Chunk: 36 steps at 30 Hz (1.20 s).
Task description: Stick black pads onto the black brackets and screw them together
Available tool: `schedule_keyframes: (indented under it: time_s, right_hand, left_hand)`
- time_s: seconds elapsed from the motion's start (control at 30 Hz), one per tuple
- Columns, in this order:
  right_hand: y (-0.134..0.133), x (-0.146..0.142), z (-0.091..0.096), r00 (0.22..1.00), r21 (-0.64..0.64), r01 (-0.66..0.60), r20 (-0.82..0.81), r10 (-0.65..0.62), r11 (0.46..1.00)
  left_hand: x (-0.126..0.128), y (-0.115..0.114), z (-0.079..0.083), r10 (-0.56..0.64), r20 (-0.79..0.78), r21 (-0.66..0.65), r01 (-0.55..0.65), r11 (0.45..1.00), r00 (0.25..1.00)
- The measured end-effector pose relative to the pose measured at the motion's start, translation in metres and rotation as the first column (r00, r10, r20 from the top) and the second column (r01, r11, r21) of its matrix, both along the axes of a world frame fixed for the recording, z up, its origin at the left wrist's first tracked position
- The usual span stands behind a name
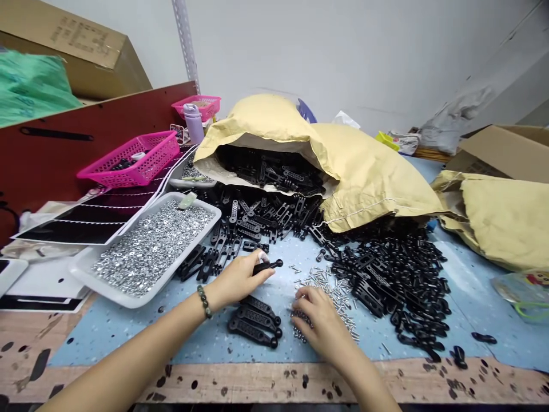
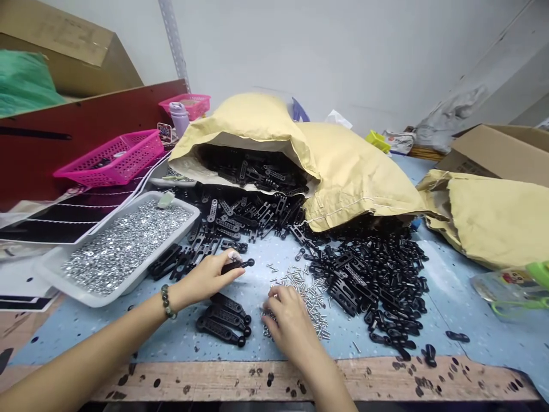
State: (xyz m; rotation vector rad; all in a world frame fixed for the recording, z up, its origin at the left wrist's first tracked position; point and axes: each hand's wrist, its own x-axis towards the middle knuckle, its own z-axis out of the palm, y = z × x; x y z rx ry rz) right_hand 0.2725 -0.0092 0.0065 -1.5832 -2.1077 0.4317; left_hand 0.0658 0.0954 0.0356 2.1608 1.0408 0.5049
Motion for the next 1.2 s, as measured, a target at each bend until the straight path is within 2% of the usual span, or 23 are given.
schedule_keyframes:
  time_s: [0.1, 0.23, 0.3, 0.4, 0.5, 0.77, 0.97, 1.03, 1.1, 1.17, 1.2]
  right_hand:
    - [0.005, -0.01, -0.013, 0.994, 0.036, 0.054, 0.096, -0.057, 0.998]
    - [0.013, -0.014, -0.017, 0.983, 0.153, 0.182, -0.058, -0.175, 0.971]
    - [0.006, -0.009, -0.017, 0.982, 0.174, 0.156, -0.132, -0.134, 0.972]
    - [-0.011, -0.004, -0.023, 0.995, 0.177, 0.042, -0.098, -0.025, 0.983]
    - [-0.023, -0.008, -0.032, 0.997, 0.202, 0.056, -0.058, -0.045, 0.978]
    - [-0.01, -0.013, -0.034, 0.988, 0.167, 0.143, -0.086, -0.13, 0.975]
    - [-0.016, -0.02, -0.027, 0.994, 0.149, 0.1, -0.061, -0.092, 0.984]
    - [-0.007, -0.027, -0.021, 0.992, 0.158, 0.101, -0.093, -0.087, 0.982]
    - [0.011, -0.032, -0.014, 0.982, 0.178, 0.157, -0.135, -0.134, 0.971]
    - [0.034, -0.028, -0.008, 0.966, 0.196, 0.239, -0.151, -0.211, 0.951]
    - [0.045, -0.022, -0.006, 0.958, 0.206, 0.274, -0.145, -0.248, 0.939]
  left_hand:
    - [-0.005, 0.003, -0.003, -0.032, 0.002, -0.014, 0.032, 0.999, 1.0]
    - [0.003, 0.005, -0.006, -0.229, 0.014, 0.004, 0.229, 0.973, 0.973]
    - [0.009, 0.005, -0.01, -0.335, 0.004, 0.011, 0.335, 0.942, 0.942]
    - [0.017, 0.001, -0.018, -0.445, -0.042, 0.015, 0.446, 0.895, 0.895]
    - [0.016, -0.002, -0.022, -0.487, -0.088, 0.021, 0.49, 0.871, 0.869]
    - [0.013, 0.01, -0.021, -0.456, -0.129, -0.009, 0.459, 0.888, 0.88]
    - [0.005, 0.004, -0.022, -0.445, -0.107, -0.018, 0.446, 0.895, 0.889]
    - [-0.003, -0.001, -0.019, -0.425, -0.111, -0.015, 0.426, 0.904, 0.898]
    - [-0.011, -0.006, -0.016, -0.4, -0.124, -0.006, 0.403, 0.915, 0.908]
    - [-0.019, -0.008, -0.012, -0.291, -0.126, 0.031, 0.297, 0.954, 0.948]
    - [-0.022, -0.006, -0.009, -0.179, -0.12, 0.064, 0.188, 0.98, 0.976]
